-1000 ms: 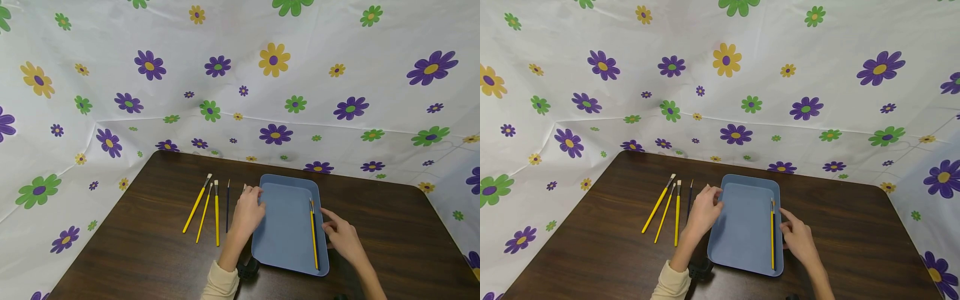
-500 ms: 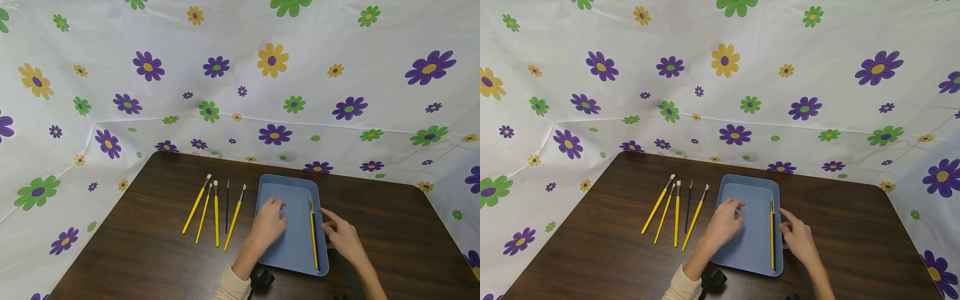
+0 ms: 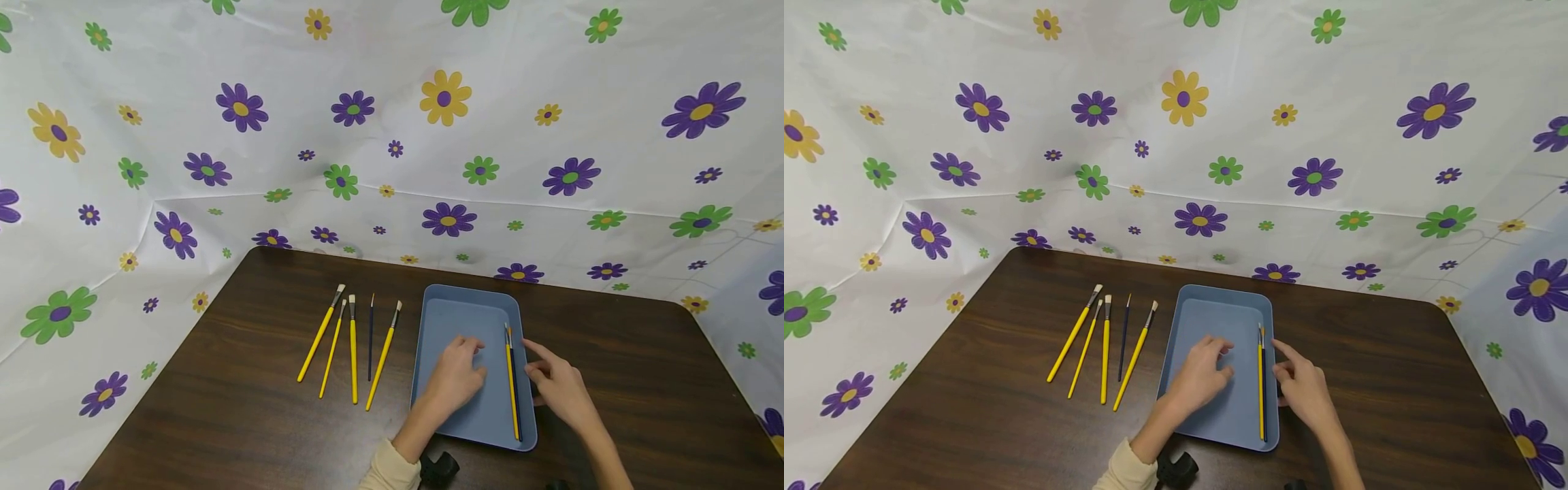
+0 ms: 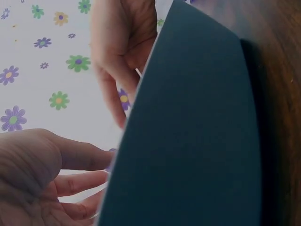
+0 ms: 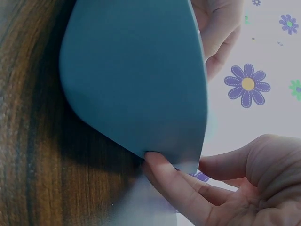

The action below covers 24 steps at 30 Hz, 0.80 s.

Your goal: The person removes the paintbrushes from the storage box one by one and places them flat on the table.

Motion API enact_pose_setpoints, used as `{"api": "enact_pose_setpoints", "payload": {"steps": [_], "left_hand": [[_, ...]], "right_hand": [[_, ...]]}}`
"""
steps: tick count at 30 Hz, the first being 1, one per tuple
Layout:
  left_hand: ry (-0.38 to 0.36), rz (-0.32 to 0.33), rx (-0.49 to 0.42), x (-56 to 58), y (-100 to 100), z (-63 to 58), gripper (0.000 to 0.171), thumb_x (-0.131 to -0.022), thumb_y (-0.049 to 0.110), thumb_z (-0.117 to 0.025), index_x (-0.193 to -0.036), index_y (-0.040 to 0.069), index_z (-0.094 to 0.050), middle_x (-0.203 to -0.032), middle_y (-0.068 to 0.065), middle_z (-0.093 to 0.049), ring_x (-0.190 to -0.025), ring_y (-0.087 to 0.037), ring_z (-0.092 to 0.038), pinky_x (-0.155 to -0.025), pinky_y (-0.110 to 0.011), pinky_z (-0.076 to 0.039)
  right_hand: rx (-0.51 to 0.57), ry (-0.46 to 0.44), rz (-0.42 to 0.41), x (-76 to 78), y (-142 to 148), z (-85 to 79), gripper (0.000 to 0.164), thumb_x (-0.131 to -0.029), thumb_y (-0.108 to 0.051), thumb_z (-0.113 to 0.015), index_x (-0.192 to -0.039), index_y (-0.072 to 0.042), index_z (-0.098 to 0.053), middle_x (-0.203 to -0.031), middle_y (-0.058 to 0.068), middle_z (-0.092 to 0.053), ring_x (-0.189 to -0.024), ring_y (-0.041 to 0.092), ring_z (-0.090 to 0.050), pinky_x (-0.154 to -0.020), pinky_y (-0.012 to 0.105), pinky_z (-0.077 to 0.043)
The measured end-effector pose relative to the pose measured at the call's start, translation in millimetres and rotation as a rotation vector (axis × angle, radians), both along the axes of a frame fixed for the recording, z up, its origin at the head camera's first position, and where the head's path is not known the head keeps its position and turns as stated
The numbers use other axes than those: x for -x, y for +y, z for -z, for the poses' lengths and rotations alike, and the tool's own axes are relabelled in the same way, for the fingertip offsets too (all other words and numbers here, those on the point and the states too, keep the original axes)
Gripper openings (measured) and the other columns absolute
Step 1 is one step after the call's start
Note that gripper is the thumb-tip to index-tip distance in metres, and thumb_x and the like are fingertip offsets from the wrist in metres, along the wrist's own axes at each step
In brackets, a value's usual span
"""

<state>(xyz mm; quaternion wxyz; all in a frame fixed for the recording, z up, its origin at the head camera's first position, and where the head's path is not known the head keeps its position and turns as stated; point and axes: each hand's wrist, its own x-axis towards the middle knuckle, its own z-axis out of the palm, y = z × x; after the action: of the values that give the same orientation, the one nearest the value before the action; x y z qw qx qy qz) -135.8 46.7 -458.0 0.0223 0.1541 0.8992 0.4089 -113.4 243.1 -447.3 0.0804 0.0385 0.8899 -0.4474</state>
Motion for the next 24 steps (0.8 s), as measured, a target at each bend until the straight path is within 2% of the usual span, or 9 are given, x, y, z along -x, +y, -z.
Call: {"api": "enact_pose_setpoints", "payload": {"steps": [4, 9, 12, 16, 24], "left_hand": [[-0.002, 0.023, -0.019, -2.5, 4, 0.4, 0.029, -0.088, 0.002, -0.074, -0.117, 0.004, -0.072, -0.103, -0.003, -0.064, -0.087, -0.01, -0.059, -0.072, -0.022, -0.05], [-0.048, 0.038, -0.17, -6.7, 11, 4.1, 0.028, -0.084, -0.001, -0.075, -0.112, -0.003, -0.072, -0.093, -0.006, -0.064, -0.075, -0.004, -0.056, -0.066, -0.018, -0.046], [-0.097, 0.032, -0.243, -8.1, 15, 7.7, 0.033, -0.082, -0.002, -0.076, -0.114, -0.005, -0.071, -0.093, -0.006, -0.065, -0.077, -0.005, -0.063, -0.068, -0.018, -0.049], [-0.157, 0.021, -0.287, -8.4, 19, 10.8, 0.038, -0.082, -0.003, -0.077, -0.119, -0.006, -0.069, -0.098, -0.007, -0.067, -0.08, -0.007, -0.067, -0.068, -0.019, -0.051], [-0.191, -0.007, -0.32, -9.5, 27, 11.3, 0.047, -0.083, -0.005, -0.077, -0.129, -0.005, -0.066, -0.109, -0.012, -0.072, -0.089, -0.011, -0.071, -0.071, -0.021, -0.054]], "right_hand": [[-0.002, -0.001, 0.002, 0.6, 0, 0.3, 0.048, -0.106, 0.0, -0.05, -0.153, 0.006, -0.04, -0.116, 0.033, -0.066, -0.094, 0.035, -0.071, -0.061, 0.037, -0.061], [0.001, -0.002, 0.003, 1.0, 0, 0.7, 0.048, -0.106, 0.001, -0.049, -0.153, 0.006, -0.04, -0.116, 0.034, -0.066, -0.093, 0.034, -0.071, -0.061, 0.037, -0.061], [0.009, -0.001, 0.001, 0.8, 1, 1.0, 0.048, -0.105, 0.001, -0.049, -0.153, 0.006, -0.041, -0.116, 0.034, -0.066, -0.092, 0.034, -0.071, -0.061, 0.037, -0.061], [0.015, 0.0, -0.001, 0.3, 1, 2.2, 0.048, -0.105, 0.001, -0.049, -0.152, 0.006, -0.041, -0.115, 0.034, -0.066, -0.091, 0.034, -0.071, -0.06, 0.037, -0.061], [0.017, 0.008, -0.001, -0.5, 1, 2.5, 0.049, -0.105, 0.001, -0.049, -0.152, 0.006, -0.042, -0.115, 0.034, -0.066, -0.088, 0.032, -0.072, -0.059, 0.036, -0.061]]}}
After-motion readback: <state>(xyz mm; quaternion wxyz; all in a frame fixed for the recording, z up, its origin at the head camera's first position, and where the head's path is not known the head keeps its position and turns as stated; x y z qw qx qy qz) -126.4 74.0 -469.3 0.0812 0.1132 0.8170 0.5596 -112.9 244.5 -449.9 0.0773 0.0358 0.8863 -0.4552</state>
